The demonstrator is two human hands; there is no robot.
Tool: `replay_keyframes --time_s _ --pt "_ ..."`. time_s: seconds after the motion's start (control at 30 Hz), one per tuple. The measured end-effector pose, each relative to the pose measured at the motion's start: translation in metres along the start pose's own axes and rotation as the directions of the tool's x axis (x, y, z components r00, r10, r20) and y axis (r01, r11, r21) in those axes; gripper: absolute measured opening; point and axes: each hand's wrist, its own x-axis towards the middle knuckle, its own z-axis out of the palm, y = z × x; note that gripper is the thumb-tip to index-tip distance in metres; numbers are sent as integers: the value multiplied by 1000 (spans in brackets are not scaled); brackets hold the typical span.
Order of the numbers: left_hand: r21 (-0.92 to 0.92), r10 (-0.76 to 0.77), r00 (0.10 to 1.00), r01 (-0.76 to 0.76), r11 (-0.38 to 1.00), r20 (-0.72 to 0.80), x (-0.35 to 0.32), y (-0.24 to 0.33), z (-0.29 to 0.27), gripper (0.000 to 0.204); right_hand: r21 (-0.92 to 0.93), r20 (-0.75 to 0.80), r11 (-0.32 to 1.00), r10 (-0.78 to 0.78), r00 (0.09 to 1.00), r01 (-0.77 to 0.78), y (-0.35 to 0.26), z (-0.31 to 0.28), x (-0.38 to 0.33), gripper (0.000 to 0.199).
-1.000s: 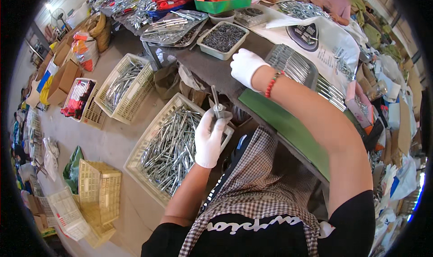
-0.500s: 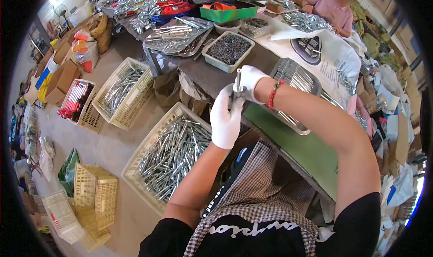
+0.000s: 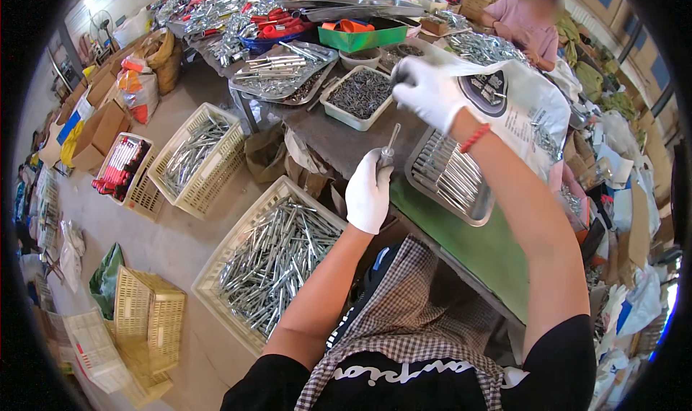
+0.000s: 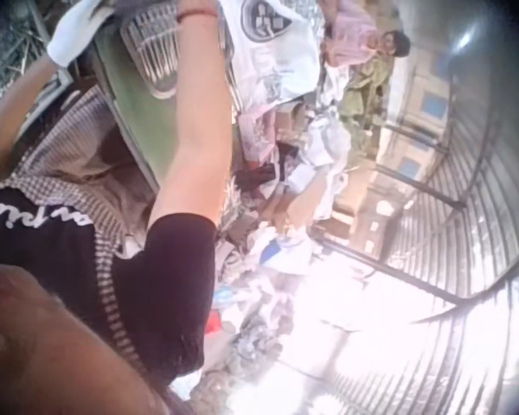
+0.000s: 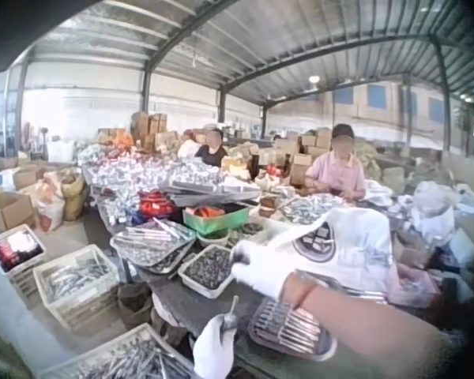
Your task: The recorder is assembling small metal parts into a complex structural component at a workbench.
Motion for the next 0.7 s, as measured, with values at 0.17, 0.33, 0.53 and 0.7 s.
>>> replay_keyframes --time_s 0.17,0.33,0.53,0.7 --pt "25 22 1000 -22 999 -21 -2 -7 -3 29 497 -87 868 38 995 10 -50 -36 -31 18" --pt "17 32 999 -32 999 -12 -2 -12 -2 30 449 -204 891 22 979 73 -61 -32 -49 16" --pt "14 43 999 -42 999 -15 -3 -7 -1 30 384 -244 914 -36 969 131 -52 -29 -49 16" --pt "37 55 998 -54 998 -23 -4 -6 -3 30 441 -218 893 12 976 87 -58 -28 -51 15"
